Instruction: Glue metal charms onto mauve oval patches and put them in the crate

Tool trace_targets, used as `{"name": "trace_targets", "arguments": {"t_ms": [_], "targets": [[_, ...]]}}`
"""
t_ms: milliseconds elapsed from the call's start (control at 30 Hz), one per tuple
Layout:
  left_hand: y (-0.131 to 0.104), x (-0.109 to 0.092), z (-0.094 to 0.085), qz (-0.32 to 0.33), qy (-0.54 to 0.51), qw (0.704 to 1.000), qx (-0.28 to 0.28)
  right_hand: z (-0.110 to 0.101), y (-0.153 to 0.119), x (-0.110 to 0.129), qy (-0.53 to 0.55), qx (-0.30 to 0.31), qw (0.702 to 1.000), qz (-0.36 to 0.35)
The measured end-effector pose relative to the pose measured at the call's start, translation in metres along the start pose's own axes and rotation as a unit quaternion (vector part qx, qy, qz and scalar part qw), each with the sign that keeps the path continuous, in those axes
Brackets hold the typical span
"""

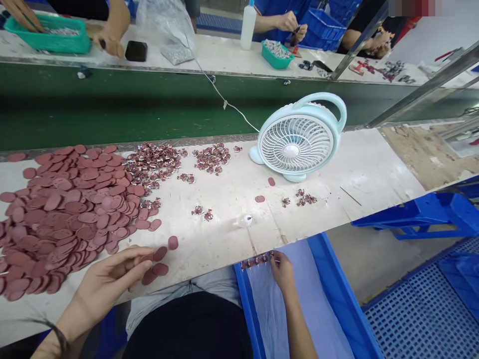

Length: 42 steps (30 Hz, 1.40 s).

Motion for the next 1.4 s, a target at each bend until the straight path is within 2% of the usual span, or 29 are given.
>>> {"name": "trace_targets", "arguments": {"t_ms": [167, 333, 433, 600, 700, 767, 900, 1033, 1133, 1233, 1333, 1400], "targets": [[-0.013, 0.011, -0.004, -0.032, -0.054, 0.998, 0.027, 0.007, 0.007, 0.009, 0.012, 0.007, 1.000, -0.023], [-0.019, 0.011, -0.003, -0.073, -0.100, 0.991, 0.042, 0.012, 0.011, 0.019, 0.039, -0.030, 0.998, -0.036], [-0.020, 0.012, -0.004, -0.090, -0.117, 0.987, 0.057, 0.010, 0.008, 0.034, 0.061, -0.064, 0.995, -0.049], [-0.020, 0.024, -0.009, -0.122, -0.151, 0.977, 0.093, -0.003, -0.012, 0.083, 0.138, -0.164, 0.973, -0.088], [-0.022, 0.037, 0.000, -0.161, -0.196, 0.960, 0.122, 0.002, -0.033, 0.128, 0.231, -0.197, 0.946, -0.116], [-0.025, 0.045, 0.013, -0.184, -0.220, 0.948, 0.139, 0.020, -0.043, 0.158, 0.301, -0.147, 0.937, -0.102], [-0.032, 0.054, 0.041, -0.208, -0.251, 0.931, 0.166, 0.075, -0.047, 0.203, 0.391, 0.027, 0.920, -0.011], [-0.037, 0.056, 0.053, -0.207, -0.274, 0.920, 0.189, 0.112, -0.027, 0.230, 0.448, 0.106, 0.887, 0.028], [-0.037, 0.056, 0.053, -0.203, -0.295, 0.913, 0.198, 0.123, -0.024, 0.243, 0.473, 0.140, 0.868, 0.048], [-0.036, 0.057, 0.052, -0.188, -0.324, 0.906, 0.198, 0.126, -0.045, 0.246, 0.478, 0.158, 0.862, 0.058], [-0.036, 0.056, 0.052, -0.182, -0.335, 0.903, 0.198, 0.124, -0.080, 0.240, 0.430, 0.158, 0.888, 0.024], [-0.037, 0.055, 0.053, -0.185, -0.336, 0.904, 0.191, 0.123, -0.101, 0.239, 0.378, 0.129, 0.916, -0.036]]}}
Point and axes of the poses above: each hand's wrist, its own y-axis towards the middle knuckle, its own z-axis out of the palm, x = y × z, the point moved 4 cm from there along y, towards the middle knuckle, and after that the axes turned 15 degrees about -z, right-handed, at the moved point
